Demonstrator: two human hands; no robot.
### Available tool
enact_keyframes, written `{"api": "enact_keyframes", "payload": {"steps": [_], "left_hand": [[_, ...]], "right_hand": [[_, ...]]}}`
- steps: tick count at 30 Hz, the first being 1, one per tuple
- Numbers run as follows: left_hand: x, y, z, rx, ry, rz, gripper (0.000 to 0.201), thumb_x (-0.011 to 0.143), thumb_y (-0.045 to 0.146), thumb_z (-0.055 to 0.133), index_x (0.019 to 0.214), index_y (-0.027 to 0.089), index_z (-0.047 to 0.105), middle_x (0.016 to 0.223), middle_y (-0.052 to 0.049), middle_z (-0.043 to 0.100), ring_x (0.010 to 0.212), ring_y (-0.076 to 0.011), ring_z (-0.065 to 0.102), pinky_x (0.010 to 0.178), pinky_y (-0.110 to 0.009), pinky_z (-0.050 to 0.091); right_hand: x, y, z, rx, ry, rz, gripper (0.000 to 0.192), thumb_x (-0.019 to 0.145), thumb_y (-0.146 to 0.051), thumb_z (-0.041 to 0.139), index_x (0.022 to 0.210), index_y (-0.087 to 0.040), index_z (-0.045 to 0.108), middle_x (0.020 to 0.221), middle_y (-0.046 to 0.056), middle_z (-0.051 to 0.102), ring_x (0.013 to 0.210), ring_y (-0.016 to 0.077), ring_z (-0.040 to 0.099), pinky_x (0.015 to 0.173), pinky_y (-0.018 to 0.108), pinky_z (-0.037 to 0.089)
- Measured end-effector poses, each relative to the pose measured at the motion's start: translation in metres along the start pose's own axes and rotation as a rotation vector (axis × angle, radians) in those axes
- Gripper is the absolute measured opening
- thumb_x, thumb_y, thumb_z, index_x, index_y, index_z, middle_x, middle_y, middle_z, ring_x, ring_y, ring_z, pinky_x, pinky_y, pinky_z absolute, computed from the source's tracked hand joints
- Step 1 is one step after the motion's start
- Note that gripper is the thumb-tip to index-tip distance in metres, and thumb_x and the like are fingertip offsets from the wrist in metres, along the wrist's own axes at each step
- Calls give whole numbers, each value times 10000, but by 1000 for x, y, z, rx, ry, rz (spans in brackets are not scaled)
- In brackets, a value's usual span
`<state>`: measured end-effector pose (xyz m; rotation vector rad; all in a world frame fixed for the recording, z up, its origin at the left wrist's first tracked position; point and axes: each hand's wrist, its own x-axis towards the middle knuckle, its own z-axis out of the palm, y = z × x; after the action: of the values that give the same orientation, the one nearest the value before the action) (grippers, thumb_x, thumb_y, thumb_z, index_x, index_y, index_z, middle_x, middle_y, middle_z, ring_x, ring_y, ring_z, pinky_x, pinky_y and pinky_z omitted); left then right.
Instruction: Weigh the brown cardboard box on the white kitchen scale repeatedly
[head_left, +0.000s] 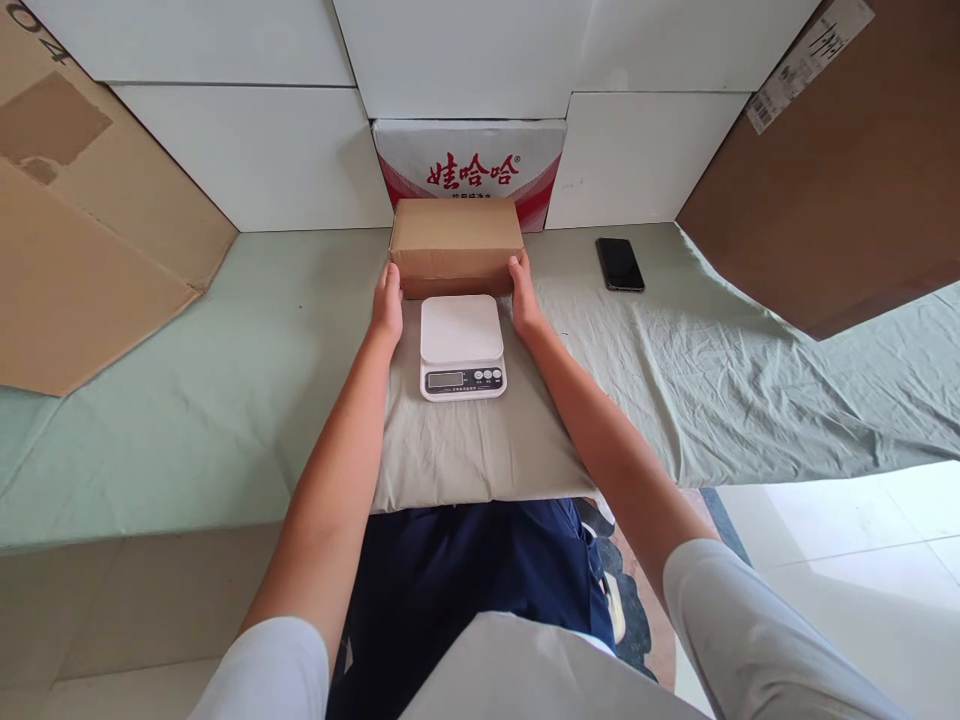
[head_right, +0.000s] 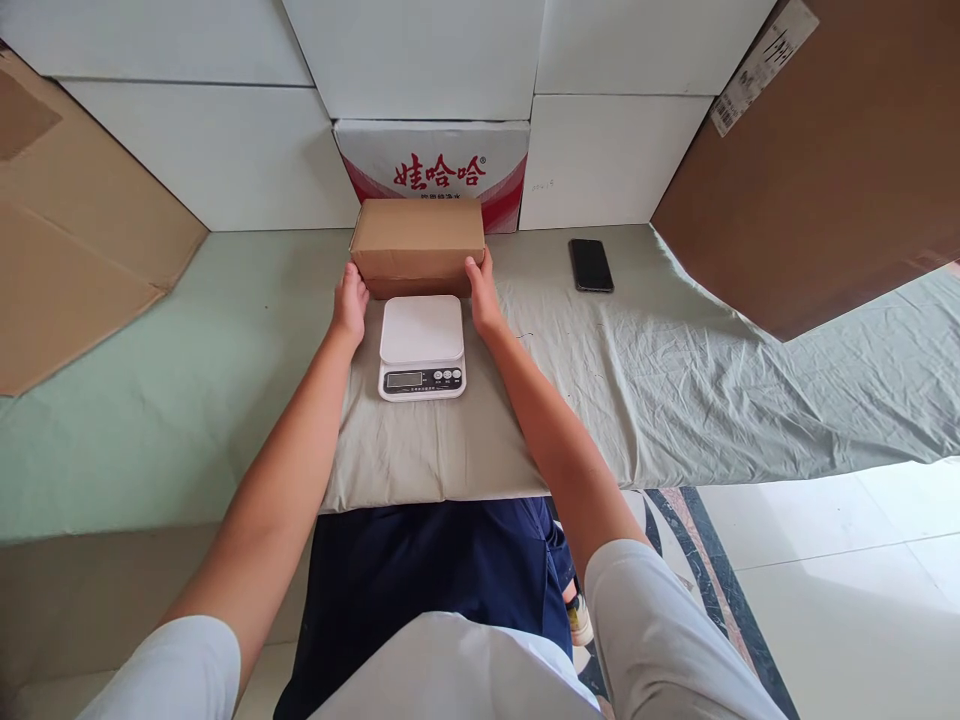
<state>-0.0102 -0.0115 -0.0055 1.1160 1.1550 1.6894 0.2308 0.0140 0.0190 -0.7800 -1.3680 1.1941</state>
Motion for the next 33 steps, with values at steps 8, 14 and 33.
{"api": "enact_keyframes", "payload": {"steps": [8, 14, 33], "left_hand": [[-3, 10, 5, 9, -20, 65, 894, 776, 922, 543, 1382, 275, 659, 1635, -119, 534, 1610, -286, 385, 1336, -447, 277], [-7, 44, 5, -3, -32, 110, 972, 754, 976, 471, 1392, 263, 645, 1630, -121, 532, 1644, -304, 307, 1354, -463, 233], [-151, 86, 1, 9, -7, 147, 807, 896, 862, 399, 1400, 292, 667, 1581, -85, 599, 1561, -322, 460, 1288, -458, 374]], "right_hand": [[-1, -11, 2, 97, 67, -34, 935, 761, -899, 526, 1537, -395, 390, 1711, -59, 418, 1653, 242, 302, 1406, 520, 233], [4, -40, 8, 66, 54, -90, 860, 810, -871, 494, 1515, -387, 415, 1678, -48, 455, 1632, 252, 331, 1401, 496, 252], [-131, -82, 9, -1, 8, -88, 631, 982, -659, 439, 1570, -434, 395, 1731, -95, 383, 1678, 249, 246, 1416, 530, 213]]}}
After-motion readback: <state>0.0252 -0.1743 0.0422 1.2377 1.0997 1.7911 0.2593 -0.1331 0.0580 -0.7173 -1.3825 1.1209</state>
